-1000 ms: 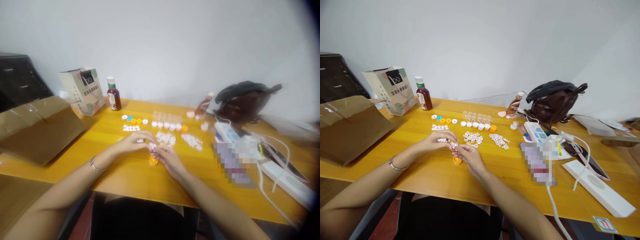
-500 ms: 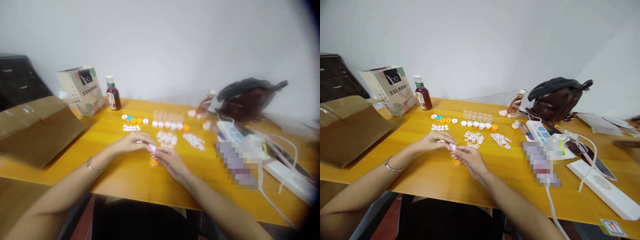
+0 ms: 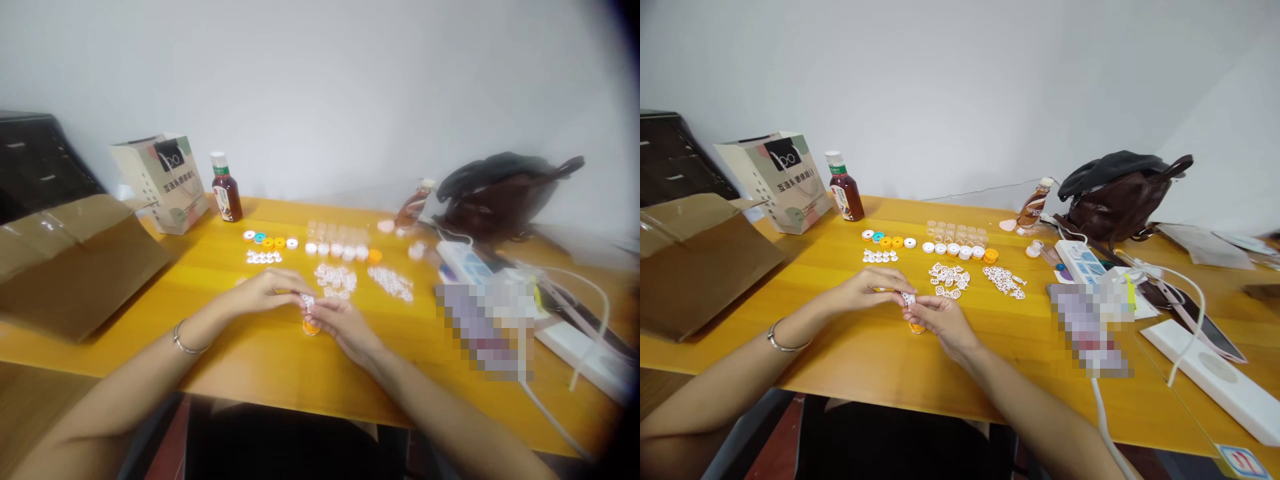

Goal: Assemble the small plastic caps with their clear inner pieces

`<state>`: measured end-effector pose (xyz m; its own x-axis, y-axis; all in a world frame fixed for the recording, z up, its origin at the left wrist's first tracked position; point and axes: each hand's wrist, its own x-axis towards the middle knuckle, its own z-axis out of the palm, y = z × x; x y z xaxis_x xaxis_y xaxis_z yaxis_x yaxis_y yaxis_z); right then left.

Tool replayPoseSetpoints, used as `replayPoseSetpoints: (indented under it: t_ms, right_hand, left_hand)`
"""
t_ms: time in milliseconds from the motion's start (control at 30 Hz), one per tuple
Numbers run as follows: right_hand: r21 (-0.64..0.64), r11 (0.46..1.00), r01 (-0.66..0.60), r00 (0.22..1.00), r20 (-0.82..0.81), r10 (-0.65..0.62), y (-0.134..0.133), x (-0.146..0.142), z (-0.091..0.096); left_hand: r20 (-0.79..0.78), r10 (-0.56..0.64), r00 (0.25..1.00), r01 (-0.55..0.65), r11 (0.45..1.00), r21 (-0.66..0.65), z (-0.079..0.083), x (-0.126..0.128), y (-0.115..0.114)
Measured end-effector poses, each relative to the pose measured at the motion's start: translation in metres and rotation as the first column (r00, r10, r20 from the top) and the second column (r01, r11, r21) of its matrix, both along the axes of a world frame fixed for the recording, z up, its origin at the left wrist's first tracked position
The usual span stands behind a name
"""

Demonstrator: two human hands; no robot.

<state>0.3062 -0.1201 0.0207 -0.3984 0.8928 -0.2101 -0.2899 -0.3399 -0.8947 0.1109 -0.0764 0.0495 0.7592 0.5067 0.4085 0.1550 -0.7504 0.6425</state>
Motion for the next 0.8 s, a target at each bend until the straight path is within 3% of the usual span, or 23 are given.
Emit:
replayPoseSetpoints:
  t_ms: [400,800]
  right_hand:
    - [-0.002,0.998,-0.068,0.997,0.021,0.068,0.0001,0.0045,0.0064]
    - [-0.025,0.998,-0.053,0.998,-0.021,0.052,0.0023,0.0053,0.0040]
  left_hand:
    - [0.031,-0.010,0.999,0.009,0.999,0.043,0.0003,-0.0007,0.0000]
    - [0.000,0.024,1.000,-0.024,0.999,-0.040,0.0022,-0.0037,0.0008]
